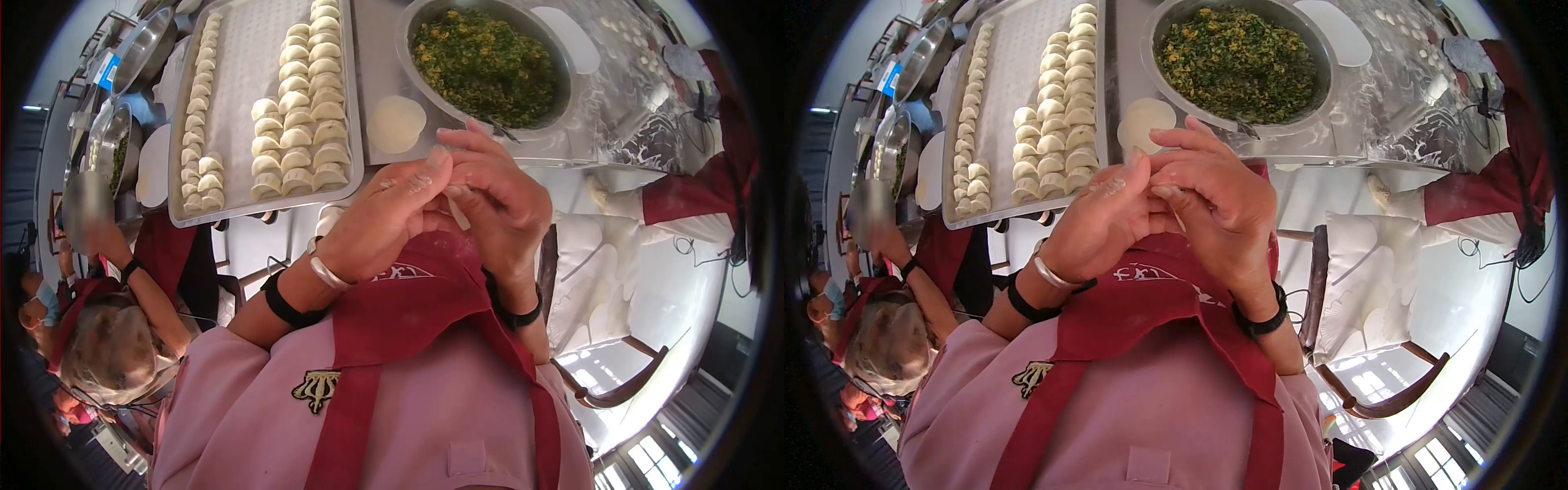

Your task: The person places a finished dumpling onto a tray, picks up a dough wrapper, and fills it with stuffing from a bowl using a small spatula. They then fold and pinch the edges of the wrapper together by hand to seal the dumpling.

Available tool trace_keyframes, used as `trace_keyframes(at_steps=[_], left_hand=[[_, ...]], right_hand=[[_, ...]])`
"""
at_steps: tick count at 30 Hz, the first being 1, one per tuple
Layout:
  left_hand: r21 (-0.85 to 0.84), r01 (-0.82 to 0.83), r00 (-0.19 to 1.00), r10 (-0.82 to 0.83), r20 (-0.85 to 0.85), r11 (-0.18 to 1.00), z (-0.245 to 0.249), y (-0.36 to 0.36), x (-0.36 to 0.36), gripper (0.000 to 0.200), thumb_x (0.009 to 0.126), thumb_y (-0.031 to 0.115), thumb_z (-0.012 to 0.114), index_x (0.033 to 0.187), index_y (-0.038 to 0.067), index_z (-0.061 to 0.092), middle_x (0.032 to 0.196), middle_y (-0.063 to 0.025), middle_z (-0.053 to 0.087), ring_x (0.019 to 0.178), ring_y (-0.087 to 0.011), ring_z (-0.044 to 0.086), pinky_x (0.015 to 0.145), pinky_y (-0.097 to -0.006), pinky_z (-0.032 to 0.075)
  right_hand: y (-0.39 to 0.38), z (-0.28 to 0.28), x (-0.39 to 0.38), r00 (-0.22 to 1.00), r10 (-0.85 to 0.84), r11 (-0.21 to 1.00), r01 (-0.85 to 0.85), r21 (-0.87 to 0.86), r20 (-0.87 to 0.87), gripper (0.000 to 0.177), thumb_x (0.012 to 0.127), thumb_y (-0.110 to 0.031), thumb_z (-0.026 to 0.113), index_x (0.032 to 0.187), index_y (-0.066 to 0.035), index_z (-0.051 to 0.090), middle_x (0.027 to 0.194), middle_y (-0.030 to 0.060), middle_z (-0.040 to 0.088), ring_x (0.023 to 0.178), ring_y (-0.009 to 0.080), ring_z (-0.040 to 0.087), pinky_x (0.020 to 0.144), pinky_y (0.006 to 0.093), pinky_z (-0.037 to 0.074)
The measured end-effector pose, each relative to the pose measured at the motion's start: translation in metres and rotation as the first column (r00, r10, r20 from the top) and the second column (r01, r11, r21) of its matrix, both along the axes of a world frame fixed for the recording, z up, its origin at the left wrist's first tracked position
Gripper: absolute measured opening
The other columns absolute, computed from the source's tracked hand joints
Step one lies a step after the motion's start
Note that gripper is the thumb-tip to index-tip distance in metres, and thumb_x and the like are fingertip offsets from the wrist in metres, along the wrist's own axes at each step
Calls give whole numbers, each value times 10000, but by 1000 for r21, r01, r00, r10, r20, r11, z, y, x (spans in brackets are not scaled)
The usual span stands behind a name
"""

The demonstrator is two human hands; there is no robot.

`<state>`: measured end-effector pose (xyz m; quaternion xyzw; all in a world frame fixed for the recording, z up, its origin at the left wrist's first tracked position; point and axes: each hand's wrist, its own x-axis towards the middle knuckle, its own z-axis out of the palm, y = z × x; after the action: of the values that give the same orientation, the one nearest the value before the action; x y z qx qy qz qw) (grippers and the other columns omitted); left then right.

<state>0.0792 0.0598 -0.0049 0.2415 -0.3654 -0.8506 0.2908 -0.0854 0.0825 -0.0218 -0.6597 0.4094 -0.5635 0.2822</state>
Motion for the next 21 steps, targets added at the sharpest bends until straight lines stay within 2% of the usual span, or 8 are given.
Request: trace_keyframes(at_steps=[2, 4, 7, 10, 11, 13, 16, 21], left_hand=[[69, -57, 998, 58, -24, 996, -1, 1, -1, 515, 1073, 436, 311, 1343, 23, 461, 1279, -116, 565, 1159, -202, 568, 997, -411, 472], [178, -142, 985, 157, -71, 974, -4, -1, -4, 517, 1073, 435, 315, 1361, 23, 436, 1290, -119, 548, 1188, -203, 548, 1030, -414, 450], [127, -72, 982, 93, -163, 989, -5, -8, 0, 513, 1075, 423, 310, 1389, 28, 400, 1296, -103, 531, 1227, -204, 520, 1068, -421, 422], [280, -175, 934, 249, -255, 944, 0, -3, -6, 397, 1069, 310, 426, 1315, 6, 494, 1215, -98, 569, 1094, -188, 586, 1010, -364, 468], [243, -192, 941, 249, -231, 951, 0, -3, -5, 400, 1069, 307, 426, 1322, 3, 487, 1230, -96, 561, 1101, -188, 583, 1011, -364, 466], [167, -230, 949, 259, -178, 959, 1, -2, -3, 408, 1069, 301, 426, 1337, -3, 475, 1260, -91, 545, 1114, -189, 577, 1013, -364, 464], [155, -264, 953, 283, -111, 952, 6, -3, -1, 471, 1082, 332, 348, 1403, -11, 389, 1236, -108, 545, 1111, -186, 555, 1051, -369, 425], [159, -222, 946, 252, -202, 962, -5, -5, 8, 477, 1066, 274, 418, 1428, -31, 359, 1127, -92, 585, 1059, -161, 574, 993, -330, 450]], right_hand=[[-3, -6, 1, 1000, 5, 1000, -6, -18, -24, 191, 781, 38, 727, 966, -7, 709, 1043, 127, 730, 1226, 354, 585, 1082, 510, 402], [2, 3, 10, 985, -79, 983, 52, 175, 156, 241, 778, 39, 729, 1013, -13, 713, 1077, 122, 725, 1282, 345, 540, 1078, 517, 401], [-1, 6, 24, 932, -183, 967, 114, 226, 314, 307, 792, 22, 719, 1094, -32, 708, 1159, 127, 702, 1347, 338, 479, 1079, 516, 390], [-9, -10, 13, 987, -160, 987, 160, 5, 14, 323, 832, -35, 700, 1155, -28, 685, 1231, 149, 667, 1357, 359, 464, 1084, 509, 377], [-12, -15, 7, 975, -154, 986, 140, -94, -161, 325, 848, -59, 693, 1171, -23, 674, 1250, 158, 655, 1353, 371, 466, 1086, 506, 372], [-16, -12, 5, 958, -134, 986, 103, -135, -253, 336, 871, -112, 681, 1188, -3, 656, 1261, 178, 641, 1341, 408, 464, 1087, 502, 371], [-20, -17, 10, 956, -165, 979, 130, -156, -244, 366, 903, -155, 651, 1219, 28, 621, 1261, 199, 629, 1323, 446, 465, 1092, 503, 365], [-25, -12, 32, 928, -246, 968, 219, -127, -280, 485, 936, -208, 604, 1340, 44, 511, 1345, 228, 554, 1337, 460, 435, 1097, 498, 360]])
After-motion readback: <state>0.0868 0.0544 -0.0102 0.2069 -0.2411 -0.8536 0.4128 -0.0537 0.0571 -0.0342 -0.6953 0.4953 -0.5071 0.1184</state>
